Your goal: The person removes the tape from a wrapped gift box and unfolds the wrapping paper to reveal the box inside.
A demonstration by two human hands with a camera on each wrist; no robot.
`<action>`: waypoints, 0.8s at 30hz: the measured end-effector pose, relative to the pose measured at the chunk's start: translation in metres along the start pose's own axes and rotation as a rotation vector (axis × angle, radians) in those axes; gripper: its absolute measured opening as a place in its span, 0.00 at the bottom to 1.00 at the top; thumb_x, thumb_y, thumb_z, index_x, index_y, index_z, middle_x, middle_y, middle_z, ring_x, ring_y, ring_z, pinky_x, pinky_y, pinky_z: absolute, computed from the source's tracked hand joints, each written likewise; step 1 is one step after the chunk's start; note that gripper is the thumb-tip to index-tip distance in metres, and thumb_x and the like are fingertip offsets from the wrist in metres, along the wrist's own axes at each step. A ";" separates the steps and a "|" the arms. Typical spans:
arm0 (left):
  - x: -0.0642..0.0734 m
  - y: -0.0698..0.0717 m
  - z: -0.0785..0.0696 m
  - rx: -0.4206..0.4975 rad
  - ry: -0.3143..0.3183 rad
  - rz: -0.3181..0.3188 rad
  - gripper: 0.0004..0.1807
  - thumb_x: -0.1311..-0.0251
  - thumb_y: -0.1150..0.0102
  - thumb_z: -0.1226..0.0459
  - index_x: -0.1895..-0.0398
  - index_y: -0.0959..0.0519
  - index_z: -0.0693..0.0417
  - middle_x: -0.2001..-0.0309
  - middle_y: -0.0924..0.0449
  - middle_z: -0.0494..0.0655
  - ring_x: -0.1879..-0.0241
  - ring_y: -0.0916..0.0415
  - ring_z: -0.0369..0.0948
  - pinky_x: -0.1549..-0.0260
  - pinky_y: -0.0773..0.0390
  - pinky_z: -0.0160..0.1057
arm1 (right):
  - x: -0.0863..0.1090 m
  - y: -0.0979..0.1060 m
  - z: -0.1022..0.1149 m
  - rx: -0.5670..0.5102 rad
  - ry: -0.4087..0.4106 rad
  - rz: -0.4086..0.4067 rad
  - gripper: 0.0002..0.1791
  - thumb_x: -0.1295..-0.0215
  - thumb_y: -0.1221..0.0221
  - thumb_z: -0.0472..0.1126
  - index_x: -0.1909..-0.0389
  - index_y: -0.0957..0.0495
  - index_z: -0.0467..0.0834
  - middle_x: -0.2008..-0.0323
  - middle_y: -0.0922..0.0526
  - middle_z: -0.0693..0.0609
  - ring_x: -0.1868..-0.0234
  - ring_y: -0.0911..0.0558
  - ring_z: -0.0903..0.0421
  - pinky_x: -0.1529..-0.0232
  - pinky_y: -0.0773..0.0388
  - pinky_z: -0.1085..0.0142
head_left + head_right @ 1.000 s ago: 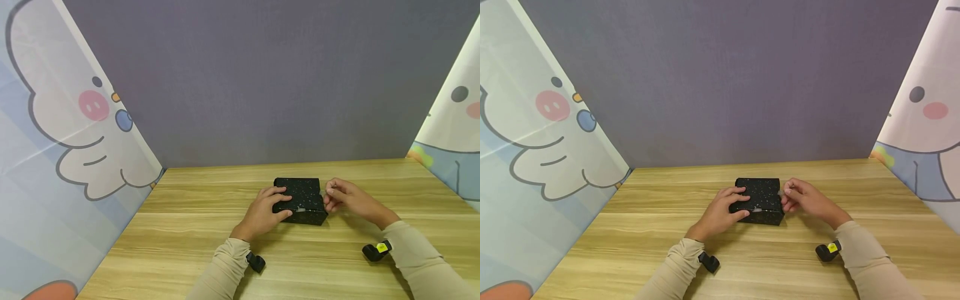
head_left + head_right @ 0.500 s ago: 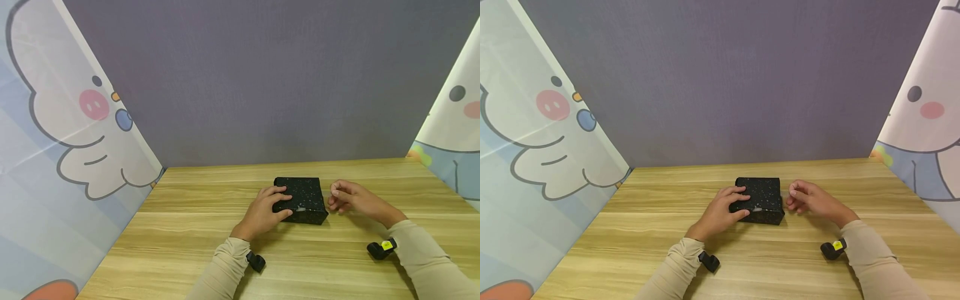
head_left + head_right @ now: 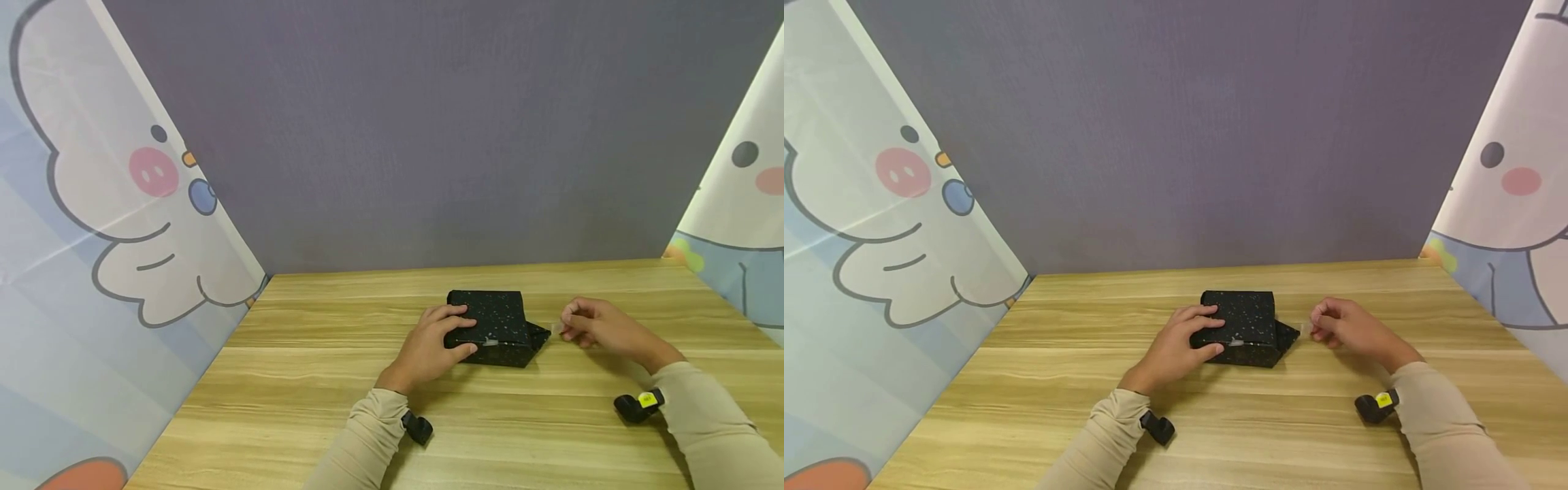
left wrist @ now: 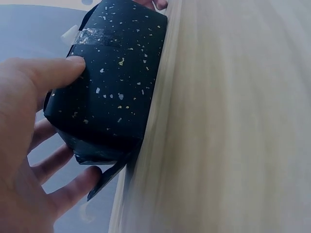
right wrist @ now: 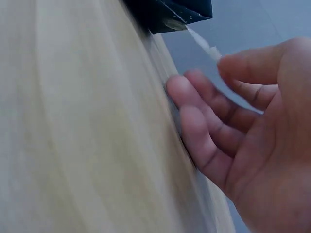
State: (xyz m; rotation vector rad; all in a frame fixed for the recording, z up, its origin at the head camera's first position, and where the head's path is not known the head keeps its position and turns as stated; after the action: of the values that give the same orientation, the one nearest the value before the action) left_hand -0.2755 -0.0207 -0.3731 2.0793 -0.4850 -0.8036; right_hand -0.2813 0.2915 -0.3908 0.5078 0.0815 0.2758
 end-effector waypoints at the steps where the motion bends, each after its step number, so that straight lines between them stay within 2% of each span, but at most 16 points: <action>1: 0.000 0.000 0.000 0.010 0.003 0.001 0.23 0.32 0.39 0.47 0.36 0.22 0.38 0.28 0.36 0.35 0.29 0.43 0.38 0.35 0.32 0.45 | 0.000 0.001 -0.001 0.015 -0.015 -0.012 0.12 0.19 0.53 0.39 0.57 0.28 0.32 0.63 0.18 0.42 0.65 0.18 0.54 0.69 0.19 0.62; 7: 0.002 0.002 0.002 0.091 0.017 0.007 0.22 0.25 0.52 0.45 0.35 0.23 0.39 0.28 0.37 0.35 0.28 0.44 0.38 0.35 0.34 0.48 | -0.002 -0.001 0.000 0.152 -0.012 -0.043 0.08 0.24 0.50 0.32 0.58 0.24 0.32 0.68 0.20 0.46 0.71 0.23 0.56 0.75 0.24 0.66; 12: 0.002 0.004 0.002 0.107 0.033 0.009 0.22 0.25 0.58 0.57 0.32 0.25 0.40 0.28 0.36 0.32 0.29 0.43 0.37 0.37 0.33 0.48 | -0.002 -0.002 0.003 0.320 0.017 -0.104 0.07 0.26 0.46 0.33 0.60 0.21 0.34 0.72 0.21 0.50 0.76 0.25 0.58 0.76 0.26 0.66; 14: 0.002 0.005 0.002 0.104 0.031 0.011 0.25 0.28 0.59 0.61 0.31 0.25 0.41 0.28 0.36 0.32 0.30 0.41 0.37 0.37 0.32 0.47 | -0.002 -0.002 0.005 0.337 0.027 -0.122 0.08 0.26 0.46 0.34 0.59 0.21 0.33 0.72 0.21 0.51 0.76 0.25 0.57 0.76 0.26 0.65; 17: 0.001 0.005 0.003 0.078 0.019 0.018 0.27 0.30 0.60 0.66 0.31 0.26 0.44 0.28 0.36 0.33 0.30 0.41 0.38 0.36 0.34 0.45 | -0.003 -0.004 0.008 0.272 0.024 -0.118 0.11 0.24 0.49 0.35 0.55 0.23 0.30 0.73 0.22 0.49 0.76 0.24 0.56 0.76 0.24 0.64; 20: 0.000 0.005 0.005 0.056 0.006 0.025 0.29 0.31 0.59 0.72 0.29 0.28 0.46 0.27 0.38 0.36 0.28 0.43 0.39 0.33 0.37 0.45 | -0.005 -0.007 0.015 0.140 0.024 -0.091 0.13 0.22 0.52 0.35 0.52 0.26 0.28 0.74 0.23 0.47 0.77 0.23 0.55 0.76 0.21 0.63; 24: 0.001 0.003 0.009 0.031 0.014 0.042 0.34 0.31 0.57 0.76 0.25 0.35 0.44 0.23 0.45 0.42 0.25 0.48 0.40 0.33 0.35 0.44 | -0.004 -0.014 0.031 0.007 0.015 -0.002 0.14 0.21 0.53 0.38 0.52 0.28 0.28 0.76 0.24 0.45 0.82 0.24 0.55 0.79 0.21 0.61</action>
State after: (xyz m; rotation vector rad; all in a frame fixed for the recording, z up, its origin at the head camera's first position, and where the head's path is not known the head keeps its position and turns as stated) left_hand -0.2810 -0.0279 -0.3747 2.0946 -0.5348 -0.7616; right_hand -0.2775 0.2645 -0.3707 0.5127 0.0975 0.2778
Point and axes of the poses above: each hand's wrist, its own x-axis away from the middle knuckle, its own y-axis out of the back of the hand, z = x × y, the point moved 5 cm from there along -x, towards the middle knuckle
